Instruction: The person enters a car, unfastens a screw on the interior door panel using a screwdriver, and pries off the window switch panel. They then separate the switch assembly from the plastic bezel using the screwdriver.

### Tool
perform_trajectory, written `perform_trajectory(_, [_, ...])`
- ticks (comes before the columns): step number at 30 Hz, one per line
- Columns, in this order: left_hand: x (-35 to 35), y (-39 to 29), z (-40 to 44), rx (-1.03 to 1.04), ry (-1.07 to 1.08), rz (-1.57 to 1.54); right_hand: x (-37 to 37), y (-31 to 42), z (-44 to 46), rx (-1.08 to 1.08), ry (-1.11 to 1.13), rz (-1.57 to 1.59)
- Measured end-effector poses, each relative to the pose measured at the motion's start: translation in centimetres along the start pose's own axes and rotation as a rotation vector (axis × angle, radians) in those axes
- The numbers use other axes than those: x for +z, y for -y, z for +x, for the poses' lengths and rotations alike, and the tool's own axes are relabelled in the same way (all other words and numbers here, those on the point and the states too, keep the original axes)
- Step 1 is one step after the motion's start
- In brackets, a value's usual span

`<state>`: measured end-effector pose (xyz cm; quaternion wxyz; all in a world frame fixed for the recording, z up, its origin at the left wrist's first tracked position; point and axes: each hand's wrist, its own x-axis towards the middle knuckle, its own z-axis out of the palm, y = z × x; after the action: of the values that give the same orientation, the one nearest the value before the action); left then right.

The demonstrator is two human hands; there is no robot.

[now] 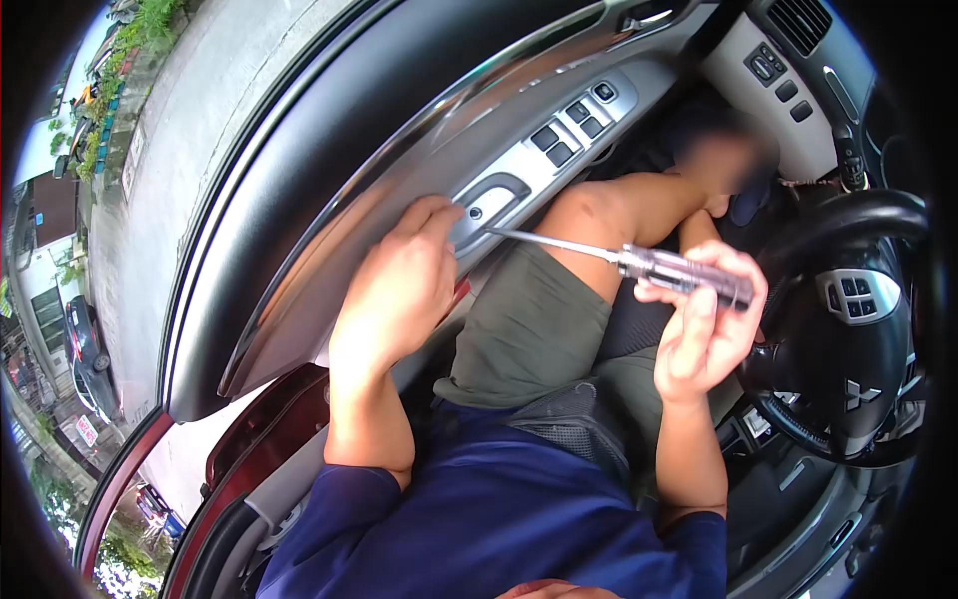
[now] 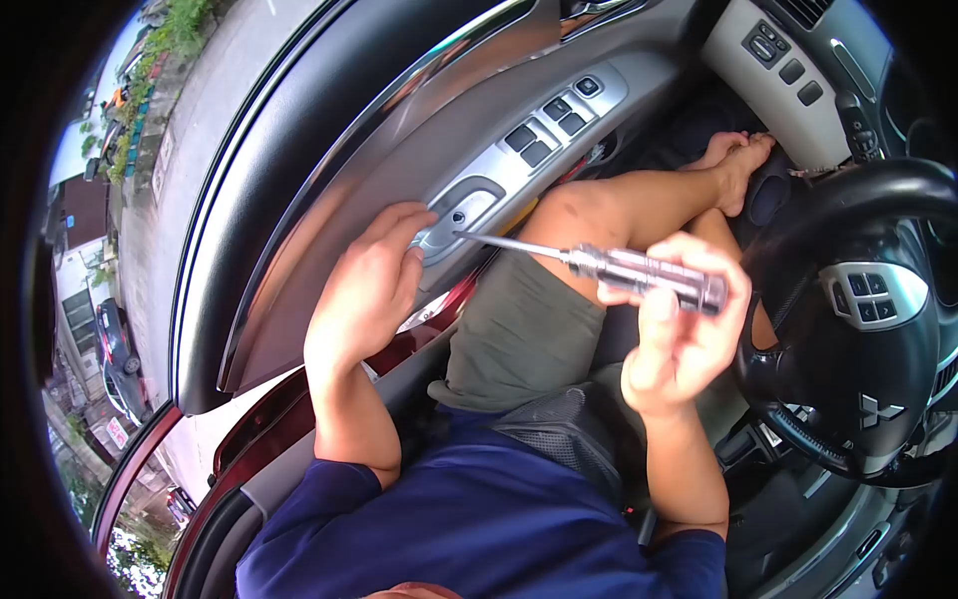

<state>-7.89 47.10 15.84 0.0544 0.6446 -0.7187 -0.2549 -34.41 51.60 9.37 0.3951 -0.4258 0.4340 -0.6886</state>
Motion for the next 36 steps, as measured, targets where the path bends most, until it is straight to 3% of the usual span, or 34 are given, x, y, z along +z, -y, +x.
perform_trajectory(5, [0.1,-0.6,0.2,-0.1,0.053,0.041,2.9,-1.9,3.3,-0.002,0.082,-0.048])
perform_trajectory(14, [2.6,0.9,0.9,-0.06,0.162,0.185,4.2,-4.1,5.4,0.174,0.107,-0.021])
perform_trajectory(36, [3.1,0.6,2.6,-0.045,0.244,0.103,4.2,-6.2,5.7,0.265,0.043,0.04])
